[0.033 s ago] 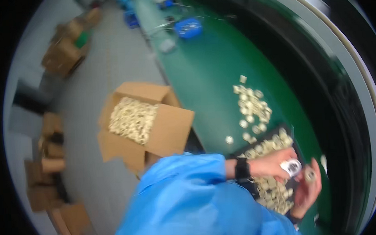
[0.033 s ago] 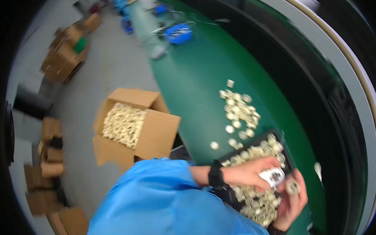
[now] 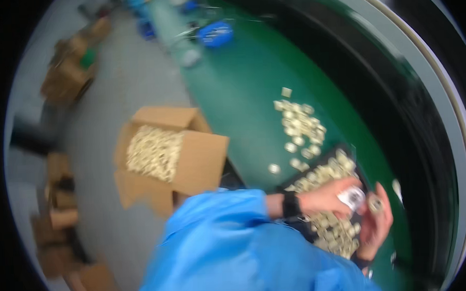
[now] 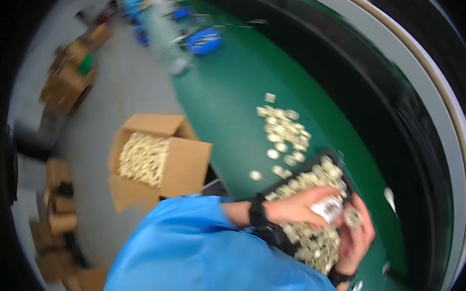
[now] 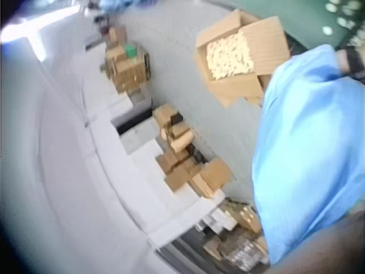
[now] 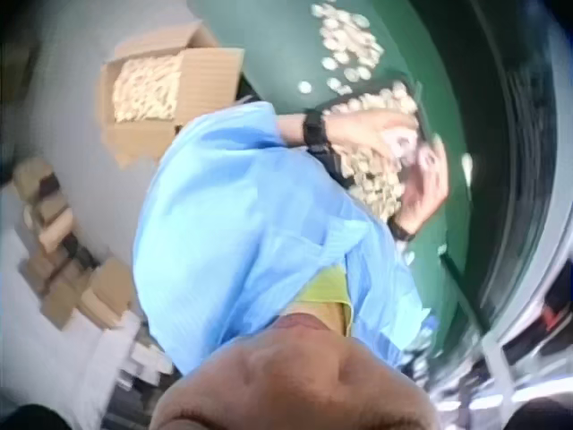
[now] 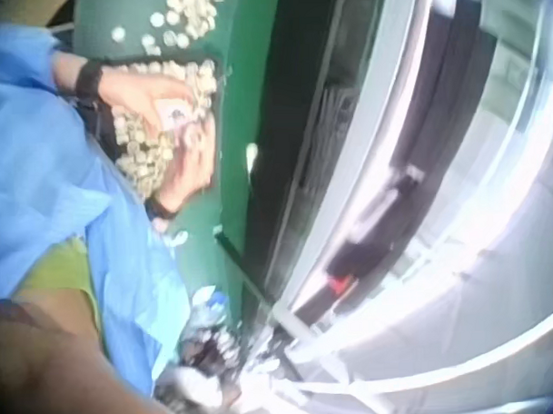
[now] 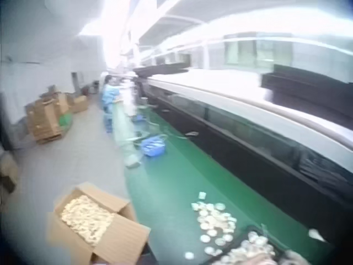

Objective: The worker is assembling small plastic gear mechanisms into white plastic housings on an industrial assembly line.

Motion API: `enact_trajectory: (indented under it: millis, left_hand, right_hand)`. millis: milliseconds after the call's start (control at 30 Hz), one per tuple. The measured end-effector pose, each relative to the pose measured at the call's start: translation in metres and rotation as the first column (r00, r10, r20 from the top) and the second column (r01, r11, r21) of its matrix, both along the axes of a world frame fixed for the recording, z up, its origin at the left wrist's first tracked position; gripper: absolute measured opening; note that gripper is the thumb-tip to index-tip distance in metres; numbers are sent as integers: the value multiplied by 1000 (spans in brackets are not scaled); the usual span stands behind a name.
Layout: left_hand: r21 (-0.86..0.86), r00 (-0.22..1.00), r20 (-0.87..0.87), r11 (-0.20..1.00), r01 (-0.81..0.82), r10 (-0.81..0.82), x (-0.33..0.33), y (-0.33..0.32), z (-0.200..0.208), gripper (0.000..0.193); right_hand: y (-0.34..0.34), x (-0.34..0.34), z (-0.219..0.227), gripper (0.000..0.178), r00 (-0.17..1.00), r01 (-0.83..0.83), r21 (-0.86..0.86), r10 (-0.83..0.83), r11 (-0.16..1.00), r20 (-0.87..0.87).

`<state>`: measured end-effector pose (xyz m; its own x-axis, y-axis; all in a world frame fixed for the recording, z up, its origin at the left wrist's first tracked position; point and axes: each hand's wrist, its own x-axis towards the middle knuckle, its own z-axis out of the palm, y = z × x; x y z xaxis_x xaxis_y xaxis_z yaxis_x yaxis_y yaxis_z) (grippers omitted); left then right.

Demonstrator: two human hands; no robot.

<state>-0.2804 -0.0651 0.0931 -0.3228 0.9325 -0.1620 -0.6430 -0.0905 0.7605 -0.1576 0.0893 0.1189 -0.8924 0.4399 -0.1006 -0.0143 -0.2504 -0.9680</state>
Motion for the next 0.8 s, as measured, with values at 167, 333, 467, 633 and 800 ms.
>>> enact_trajectory:
  millis: [167, 333, 467, 633, 800]
  left_hand:
    - [21, 996, 91, 1000, -16, 14, -4, -6, 5, 55]
    - [-28, 989, 146, 1000, -13, 17, 0, 0, 7, 42]
    - [-2, 963, 265, 999, -47, 45, 1, 5, 4, 36]
    - [48, 977, 212, 999, 8, -17, -3, 2, 2, 37]
    - [65, 979, 205, 998, -18, 4, -6, -4, 2, 37]
  right_hand:
    - [-6, -12, -11, 56, 992, -59, -50, 53, 997, -116]
    - [-1, -1, -9, 45, 990, -88, 45, 92, 995, -107]
    - [-3, 2, -6, 42, 991, -42, 202, 67, 978, -119]
    - [-7, 2, -2, 36, 988, -30, 4, 30, 1000, -152]
    - [-5, 3, -7, 36, 989, -3, 101, 18, 995, -146]
